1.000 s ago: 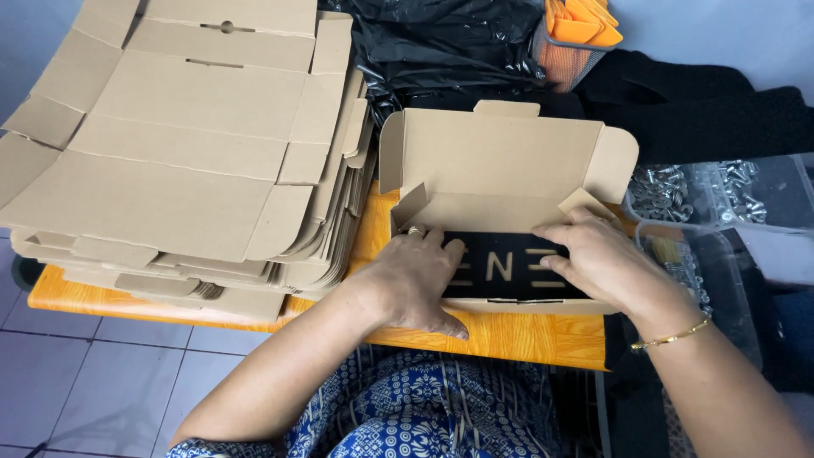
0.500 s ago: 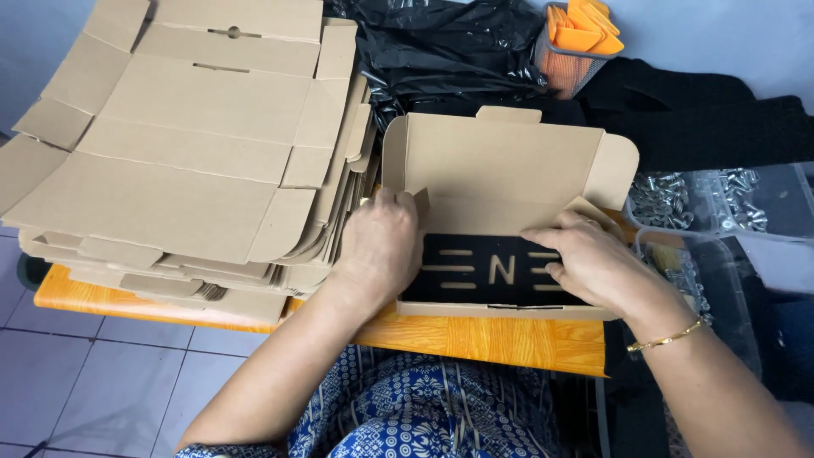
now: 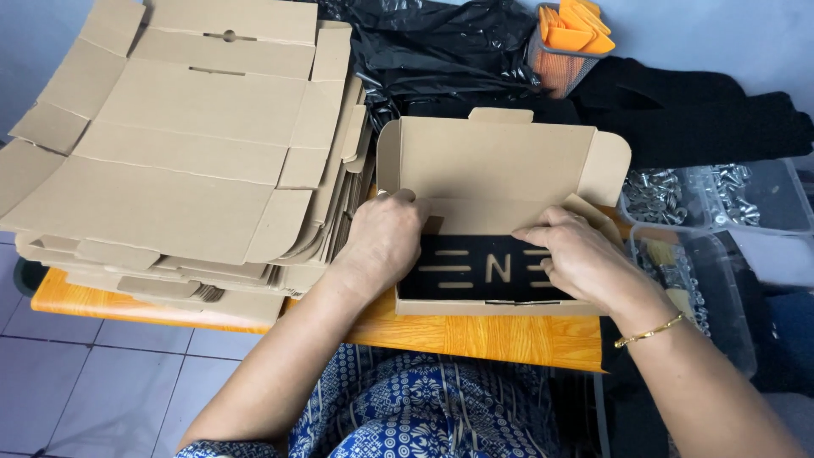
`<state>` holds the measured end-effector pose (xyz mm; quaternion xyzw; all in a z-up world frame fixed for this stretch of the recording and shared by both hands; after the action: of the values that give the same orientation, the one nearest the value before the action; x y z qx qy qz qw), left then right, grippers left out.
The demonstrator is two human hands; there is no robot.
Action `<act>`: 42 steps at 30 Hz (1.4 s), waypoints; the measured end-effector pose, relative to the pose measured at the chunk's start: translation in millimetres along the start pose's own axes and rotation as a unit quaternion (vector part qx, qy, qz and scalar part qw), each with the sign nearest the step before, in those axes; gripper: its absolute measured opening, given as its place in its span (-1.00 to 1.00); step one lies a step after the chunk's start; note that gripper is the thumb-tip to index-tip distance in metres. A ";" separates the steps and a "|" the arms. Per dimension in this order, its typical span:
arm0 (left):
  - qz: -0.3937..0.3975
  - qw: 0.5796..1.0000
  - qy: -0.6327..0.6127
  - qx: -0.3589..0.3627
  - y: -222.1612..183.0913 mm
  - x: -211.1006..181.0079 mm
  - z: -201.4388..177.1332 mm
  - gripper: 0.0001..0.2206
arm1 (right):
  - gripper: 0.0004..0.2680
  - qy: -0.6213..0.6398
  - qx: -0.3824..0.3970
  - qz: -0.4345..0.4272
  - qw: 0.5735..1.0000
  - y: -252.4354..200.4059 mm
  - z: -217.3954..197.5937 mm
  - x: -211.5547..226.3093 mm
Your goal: Folding a cardboard box and cleaning metal plates with a brush before packing them into the box with foam padding.
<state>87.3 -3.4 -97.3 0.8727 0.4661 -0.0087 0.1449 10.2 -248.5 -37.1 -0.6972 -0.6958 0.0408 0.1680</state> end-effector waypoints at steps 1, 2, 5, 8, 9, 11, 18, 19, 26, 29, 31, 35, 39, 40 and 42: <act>0.000 1.000 0.000 0.001 -1.5 -1.1 -2.0 -0.84 | -0.60 0.000 0.000 0.000 1.000 0.0 0.8 0.0; 0.008 1.000 0.001 -0.006 -2.1 -2.2 -4.9 -0.86 | -0.61 0.001 -0.001 0.000 1.000 0.5 0.9 0.0; 0.024 1.000 0.002 0.001 -3.0 1.9 11.2 -0.89 | -0.62 0.003 -0.003 -0.002 1.000 1.0 3.9 -0.8; 0.021 0.997 -0.032 0.068 -4.3 -11.2 -12.6 -0.90 | -0.62 0.002 -0.008 -0.005 1.000 2.5 4.8 -2.7; 0.010 0.990 -0.066 0.125 -5.8 -19.3 -27.3 -0.85 | -0.63 0.002 -0.011 -0.006 1.000 3.1 4.9 -3.7; 0.007 0.985 -0.091 0.148 -8.9 -20.1 -52.5 -0.79 | -0.63 0.002 -0.015 -0.007 1.000 4.5 5.3 -7.3; -0.027 0.980 -0.133 0.144 -14.1 -16.3 -62.0 -0.71 | -0.72 -0.037 -0.334 -0.071 0.939 -6.7 -17.8 -55.2; -0.027 0.980 -0.133 0.144 -15.7 -18.1 -60.0 -0.71 | -0.72 -0.037 -0.334 -0.070 0.939 -7.8 -17.7 -61.0; -0.052 0.977 -0.105 0.178 -7.4 -19.8 -44.1 -0.40 | -0.71 -0.119 -0.122 0.189 0.967 -9.8 -20.4 -76.0; -0.043 0.981 -0.099 0.162 -2.9 -11.2 -31.3 -0.51 | -0.74 -0.098 -0.047 0.204 0.973 -11.8 -19.1 -65.4; -0.037 0.984 -0.088 0.151 -0.9 -3.9 -24.8 -0.52 | -0.75 -0.070 -0.033 0.199 0.977 -10.3 -14.4 -62.7; -0.027 0.990 -0.062 0.125 2.9 8.5 -21.0 -0.51 | -0.77 -0.058 -0.055 0.148 0.986 -11.6 -8.8 -55.0; -0.023 1.000 0.017 0.013 -3.7 6.4 -36.2 -0.79 | -0.71 0.065 -0.099 0.104 0.987 -10.8 8.4 -43.3; -0.023 0.999 0.017 0.013 -5.0 6.3 -34.0 -0.79 | -0.71 0.066 -0.099 0.104 0.987 -17.3 2.7 -35.6; 0.003 1.000 0.014 -0.008 -7.8 5.3 -31.0 -0.74 | -0.66 0.136 -0.080 0.076 0.985 -29.2 -8.0 -18.0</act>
<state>80.2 13.0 -70.4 0.8727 0.4659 0.0077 0.1457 -15.9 -268.3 -24.2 -0.7581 -0.6126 -0.0972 0.2013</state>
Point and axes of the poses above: each hand's wrist, its own y-axis towards the middle knuckle, its own z-axis out of the palm, x = y × z, the point moved 3 cm from there along y, towards the middle knuckle
